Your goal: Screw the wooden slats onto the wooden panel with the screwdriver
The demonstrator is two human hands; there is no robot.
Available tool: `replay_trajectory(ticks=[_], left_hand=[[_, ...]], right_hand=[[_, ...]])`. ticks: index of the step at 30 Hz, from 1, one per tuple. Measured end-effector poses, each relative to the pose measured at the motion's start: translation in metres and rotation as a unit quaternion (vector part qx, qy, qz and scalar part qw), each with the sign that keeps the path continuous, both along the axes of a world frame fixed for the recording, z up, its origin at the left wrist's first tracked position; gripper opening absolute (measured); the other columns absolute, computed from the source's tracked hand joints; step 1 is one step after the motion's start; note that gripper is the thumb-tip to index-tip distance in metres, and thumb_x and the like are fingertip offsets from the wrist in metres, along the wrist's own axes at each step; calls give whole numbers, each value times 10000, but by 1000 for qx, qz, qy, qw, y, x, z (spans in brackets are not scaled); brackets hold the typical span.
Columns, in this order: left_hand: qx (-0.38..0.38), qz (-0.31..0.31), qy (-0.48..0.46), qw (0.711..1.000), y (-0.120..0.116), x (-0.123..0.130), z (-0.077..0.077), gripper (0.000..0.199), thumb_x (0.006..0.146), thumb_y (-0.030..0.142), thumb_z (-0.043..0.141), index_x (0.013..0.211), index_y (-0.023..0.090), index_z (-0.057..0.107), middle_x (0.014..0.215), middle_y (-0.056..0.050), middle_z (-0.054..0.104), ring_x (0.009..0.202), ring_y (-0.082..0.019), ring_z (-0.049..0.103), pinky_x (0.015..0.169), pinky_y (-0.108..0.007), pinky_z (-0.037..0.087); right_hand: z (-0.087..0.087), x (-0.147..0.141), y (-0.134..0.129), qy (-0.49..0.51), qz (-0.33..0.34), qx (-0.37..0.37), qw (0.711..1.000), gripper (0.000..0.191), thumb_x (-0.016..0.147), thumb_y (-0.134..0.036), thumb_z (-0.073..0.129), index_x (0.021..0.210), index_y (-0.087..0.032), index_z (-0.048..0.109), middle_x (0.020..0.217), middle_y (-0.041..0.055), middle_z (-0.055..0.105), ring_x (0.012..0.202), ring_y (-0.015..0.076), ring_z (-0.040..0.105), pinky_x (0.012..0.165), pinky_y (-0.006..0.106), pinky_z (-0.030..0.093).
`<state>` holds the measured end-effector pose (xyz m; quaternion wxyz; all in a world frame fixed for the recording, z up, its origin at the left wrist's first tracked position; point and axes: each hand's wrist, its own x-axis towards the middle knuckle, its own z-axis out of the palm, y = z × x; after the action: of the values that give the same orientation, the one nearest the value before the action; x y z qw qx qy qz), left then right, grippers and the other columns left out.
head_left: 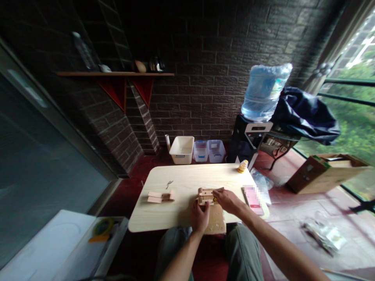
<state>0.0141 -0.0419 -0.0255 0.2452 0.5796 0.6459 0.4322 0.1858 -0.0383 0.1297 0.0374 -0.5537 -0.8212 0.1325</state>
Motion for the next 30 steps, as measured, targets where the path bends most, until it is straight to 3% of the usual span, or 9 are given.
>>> replay_trajectory(ticks=[10, 19, 30], left_hand=[[-12, -8, 2, 1000, -3, 0, 11, 666, 915, 649, 567, 1320, 126, 634, 1227, -222, 731, 1149, -373, 711, 1001, -485, 546], [-4, -12, -18, 1000, -7, -1, 29, 548, 915, 586, 597, 1234, 150, 685, 1176, -217, 746, 1104, -370, 719, 963, -471, 549], [-15, -17, -11, 1000, -3, 0, 14, 602, 916, 618, 589, 1298, 155, 638, 1239, -203, 726, 1142, -353, 712, 992, -461, 548]], right_hand=[[11, -6, 4, -79, -79, -14, 994, 259, 1023, -346, 565, 1185, -171, 664, 1077, 184, 795, 988, 309, 788, 803, 347, 568], [17, -13, -3, -61, -36, -13, 997, 339, 984, -204, 551, 1322, -194, 580, 1226, 154, 764, 1104, 282, 747, 868, 339, 562], [9, -15, 9, -55, -40, -37, 997, 298, 998, -263, 612, 1288, -194, 601, 1184, 168, 776, 1084, 290, 762, 884, 351, 564]])
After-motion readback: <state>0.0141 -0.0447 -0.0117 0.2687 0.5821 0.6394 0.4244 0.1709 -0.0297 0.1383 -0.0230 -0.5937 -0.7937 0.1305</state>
